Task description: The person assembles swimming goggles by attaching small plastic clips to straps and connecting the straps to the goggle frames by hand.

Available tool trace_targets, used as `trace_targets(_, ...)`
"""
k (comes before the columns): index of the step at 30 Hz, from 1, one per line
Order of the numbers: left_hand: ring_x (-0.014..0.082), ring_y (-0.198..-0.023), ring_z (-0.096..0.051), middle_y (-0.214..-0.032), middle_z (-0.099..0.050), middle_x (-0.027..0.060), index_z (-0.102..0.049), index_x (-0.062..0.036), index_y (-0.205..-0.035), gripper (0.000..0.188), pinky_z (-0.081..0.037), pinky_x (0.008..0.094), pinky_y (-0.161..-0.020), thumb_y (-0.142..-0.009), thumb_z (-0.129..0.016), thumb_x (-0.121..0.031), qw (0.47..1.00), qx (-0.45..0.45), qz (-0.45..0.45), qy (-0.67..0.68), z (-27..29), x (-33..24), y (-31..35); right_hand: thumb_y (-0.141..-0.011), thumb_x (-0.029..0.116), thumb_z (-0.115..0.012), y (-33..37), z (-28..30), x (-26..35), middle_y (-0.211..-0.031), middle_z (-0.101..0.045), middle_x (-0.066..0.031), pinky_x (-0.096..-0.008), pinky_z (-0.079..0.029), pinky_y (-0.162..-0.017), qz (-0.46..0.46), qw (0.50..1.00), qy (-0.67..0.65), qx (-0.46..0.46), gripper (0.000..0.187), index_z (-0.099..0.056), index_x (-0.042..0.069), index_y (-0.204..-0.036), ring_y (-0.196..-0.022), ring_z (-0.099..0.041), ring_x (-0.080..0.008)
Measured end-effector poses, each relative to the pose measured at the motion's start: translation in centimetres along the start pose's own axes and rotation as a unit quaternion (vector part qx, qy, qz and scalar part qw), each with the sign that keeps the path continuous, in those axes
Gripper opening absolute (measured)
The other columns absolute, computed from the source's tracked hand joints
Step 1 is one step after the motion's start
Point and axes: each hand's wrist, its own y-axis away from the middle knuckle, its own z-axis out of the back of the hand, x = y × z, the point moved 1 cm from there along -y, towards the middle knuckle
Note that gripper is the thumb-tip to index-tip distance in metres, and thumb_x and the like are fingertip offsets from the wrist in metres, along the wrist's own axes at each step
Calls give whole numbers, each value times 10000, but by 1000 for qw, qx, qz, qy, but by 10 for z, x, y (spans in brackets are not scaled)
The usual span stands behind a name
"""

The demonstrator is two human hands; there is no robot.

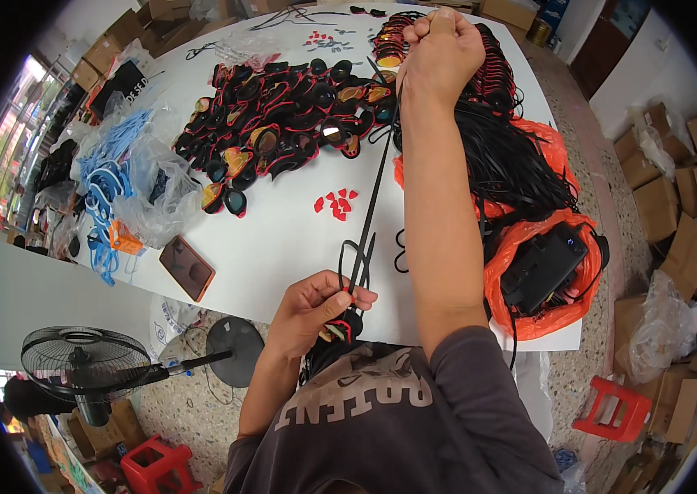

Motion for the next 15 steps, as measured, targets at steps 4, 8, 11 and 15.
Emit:
trace_targets(4, 194, -876, -631, -979, -656, 181, -560, 45, -950, 133, -485, 315, -823, -908, -546, -80, 1000, 5, 0, 8, 0, 0, 2, -903, 13, -494, -11, 10, -9, -718, -495, -74, -254, -403, -523, -1, 999, 36, -16, 119, -501, -50, -802, -593, -460, -130)
trace_targets(8, 198, -849, -639, -952, -660, 188, -550, 37, -933, 113, -496, 308, -795, -912, -538, -73, 1000, -7, 30, 1, -1, 0, 2, -902, 17, -500, -17, 21, -17, -712, -495, -67, -258, -411, -520, -3, 998, 47, -35, 96, -503, -55, -840, -571, -461, -127)
trace_targets(11, 202, -846, -642, -942, -660, 191, -536, 32, -923, 103, -498, 305, -785, -916, -530, -71, 999, -14, 28, -5, -1, 6, -1, -891, 31, -522, -19, 25, -19, -711, -510, -54, -254, -424, -528, -1, 999, 36, -22, 78, -521, -36, -852, -586, -485, -120)
trace_targets(15, 211, -840, -644, -922, -658, 203, -496, 13, -882, 80, -498, 305, -781, -923, -506, -55, 999, -29, 26, 8, 1, 8, -5, -914, 51, -475, -22, 3, 3, -667, -416, 7, -199, -368, -469, 18, 997, 76, -26, 123, -477, 31, -792, -550, -419, -81)
